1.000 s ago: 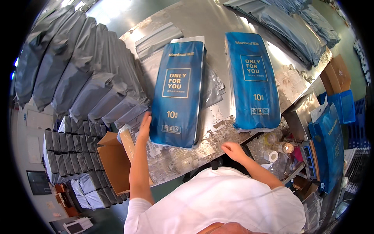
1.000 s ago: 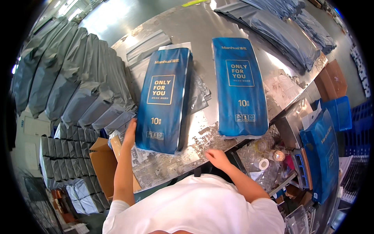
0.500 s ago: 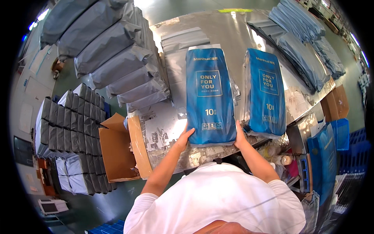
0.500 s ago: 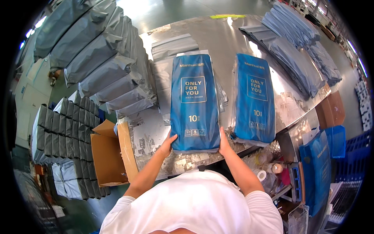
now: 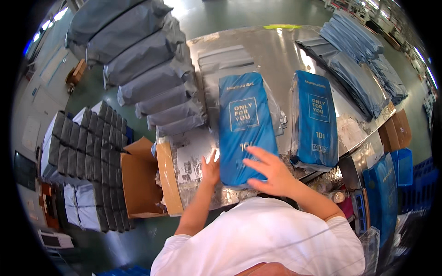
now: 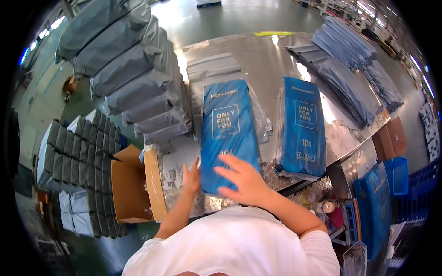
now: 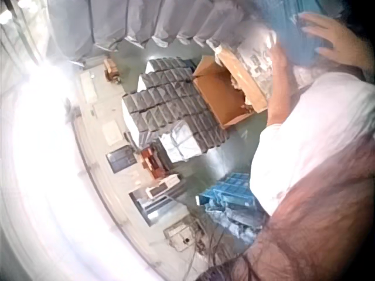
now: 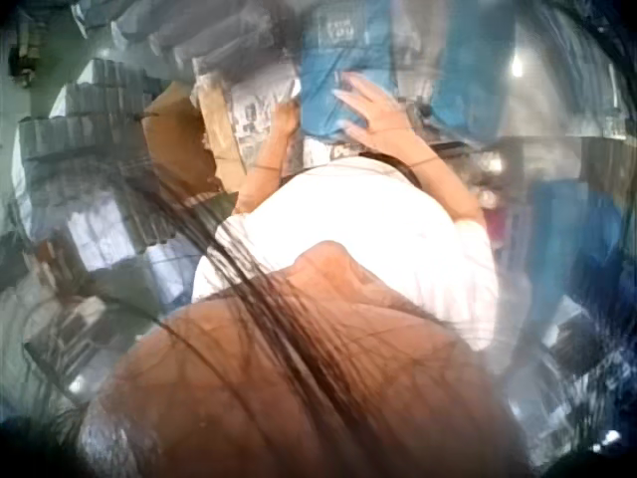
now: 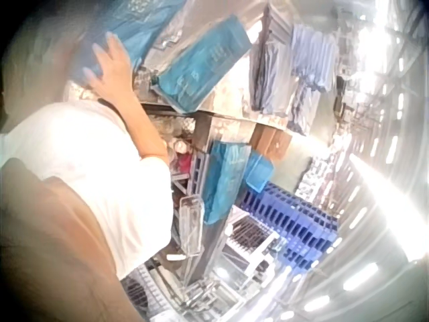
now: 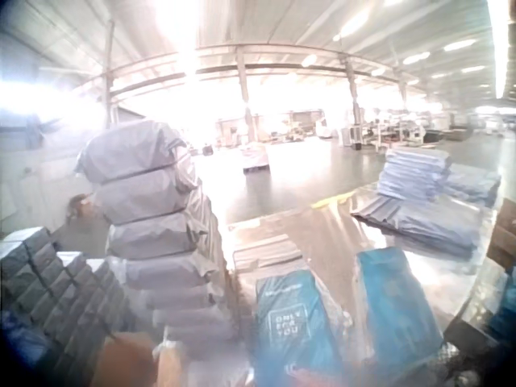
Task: The person places blue packages into gray shipping bags, seals them with yellow tape, and stacks the finished packages on a metal table. The person repeats this process for multiple items in a warehouse setting.
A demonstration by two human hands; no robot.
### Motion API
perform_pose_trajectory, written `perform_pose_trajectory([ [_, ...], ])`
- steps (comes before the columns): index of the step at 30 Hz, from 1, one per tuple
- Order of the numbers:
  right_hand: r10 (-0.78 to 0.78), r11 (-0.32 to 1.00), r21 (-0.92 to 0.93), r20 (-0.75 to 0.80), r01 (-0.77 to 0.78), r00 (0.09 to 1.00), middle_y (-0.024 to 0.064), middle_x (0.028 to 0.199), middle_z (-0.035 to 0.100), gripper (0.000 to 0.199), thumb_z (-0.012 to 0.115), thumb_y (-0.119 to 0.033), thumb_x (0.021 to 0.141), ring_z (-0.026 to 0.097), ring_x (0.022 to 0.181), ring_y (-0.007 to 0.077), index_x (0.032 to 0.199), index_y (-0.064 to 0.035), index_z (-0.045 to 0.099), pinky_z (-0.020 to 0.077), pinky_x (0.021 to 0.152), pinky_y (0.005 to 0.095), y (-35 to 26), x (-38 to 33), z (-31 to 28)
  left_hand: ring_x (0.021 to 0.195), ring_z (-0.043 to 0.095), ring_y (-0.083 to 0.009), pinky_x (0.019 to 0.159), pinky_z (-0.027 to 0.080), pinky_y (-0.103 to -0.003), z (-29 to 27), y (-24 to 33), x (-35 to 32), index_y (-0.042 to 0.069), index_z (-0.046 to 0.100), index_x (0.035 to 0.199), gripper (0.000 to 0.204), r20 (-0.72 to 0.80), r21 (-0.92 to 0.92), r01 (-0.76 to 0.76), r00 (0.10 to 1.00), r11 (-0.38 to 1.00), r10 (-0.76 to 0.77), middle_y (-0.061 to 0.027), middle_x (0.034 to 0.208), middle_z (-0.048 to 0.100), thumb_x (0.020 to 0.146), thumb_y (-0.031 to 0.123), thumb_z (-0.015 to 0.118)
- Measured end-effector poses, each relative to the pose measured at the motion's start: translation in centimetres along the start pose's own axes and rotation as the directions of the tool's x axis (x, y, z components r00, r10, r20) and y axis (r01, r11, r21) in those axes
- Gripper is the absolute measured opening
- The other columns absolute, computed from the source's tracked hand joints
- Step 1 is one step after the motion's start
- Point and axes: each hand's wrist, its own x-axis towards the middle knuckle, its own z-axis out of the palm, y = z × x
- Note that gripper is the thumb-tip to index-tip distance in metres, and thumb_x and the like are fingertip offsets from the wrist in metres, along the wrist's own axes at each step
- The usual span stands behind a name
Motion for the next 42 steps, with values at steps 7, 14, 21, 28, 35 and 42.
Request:
perform_pose_trajectory([
  [7,0.524,0.837,-0.088,-0.148,-0.539,0.838,0.0277,0.137,0.025,0.066,0.053,-0.029,0.086,0.022,0.130,0.0384,0.137,-0.0017,0.021,0.0200,0.106,0.0409,13.8,-8.4,7.6,0.124,0.034,-0.0228,0.100,0.030,-0.035,-3.0,-0.6,1.3,0.010,0.017,0.141,0.069,-0.172,0.691,0.032,0.978,0.722,0.122,-0.0137,0.139,0.031,0.090,0.052,0.037],
  [14,0.710,0.585,0.494,0.072,-0.643,0.701,0.0165,0.121,0.050,0.049,0.036,-0.035,0.095,0.048,0.112,0.0260,0.129,0.0007,0.035,0.0350,0.095,0.0319,19.4,-12.7,11.9,0.122,0.036,-0.0210,0.102,0.027,-0.032,-3.4,-4.8,-0.4,0.007,0.023,0.139,0.060,-0.180,0.656,0.068,0.981,0.751,0.068,-0.0107,0.137,0.035,0.092,0.037,0.044],
  [21,0.743,0.544,0.506,0.080,-0.669,0.664,0.0166,0.119,0.051,0.048,0.035,-0.035,0.095,0.049,0.109,0.0257,0.126,0.0019,0.040,0.0358,0.094,0.0321,18.8,-12.4,11.5,0.123,0.037,-0.0219,0.103,0.027,-0.034,-3.2,-3.5,0.6,0.006,0.028,0.137,0.054,-0.272,0.544,0.113,0.961,0.831,0.047,-0.0101,0.134,0.040,0.094,0.040,0.035],
  [28,0.741,0.549,0.503,0.076,-0.667,0.667,0.0171,0.120,0.050,0.048,0.035,-0.034,0.095,0.048,0.111,0.0263,0.126,0.0020,0.039,0.0346,0.095,0.0328,18.4,-12.0,11.1,0.127,0.031,-0.0227,0.104,0.023,-0.033,-1.3,-1.6,-0.6,0.003,0.022,0.138,0.057,-0.382,0.706,-0.074,0.798,0.705,0.466,-0.0123,0.141,0.028,0.091,0.027,0.042],
  [35,0.757,0.548,0.476,0.067,-0.688,0.650,0.0162,0.122,0.049,0.049,0.036,-0.034,0.095,0.047,0.112,0.0254,0.129,0.0013,0.036,0.0345,0.095,0.0321,18.3,-11.9,11.1,0.133,0.018,-0.0298,0.108,0.014,-0.036,1.6,-4.6,-0.6,-0.001,0.014,0.139,0.068,0.054,0.948,-0.195,0.877,0.252,0.477,-0.0205,0.143,0.018,0.085,0.018,0.050],
  [42,0.804,0.147,0.833,0.214,-0.534,0.555,0.0138,0.135,0.036,0.060,0.048,-0.030,0.091,0.040,0.119,0.0243,0.138,-0.0035,0.021,0.0337,0.098,0.0338,19.2,-12.5,11.2,0.127,0.030,-0.0244,0.105,0.023,-0.036,-8.7,-5.2,0.5,0.002,0.024,0.136,0.058,-0.113,0.752,-0.138,0.936,0.645,0.333,-0.0152,0.137,0.032,0.094,0.040,0.033],
])
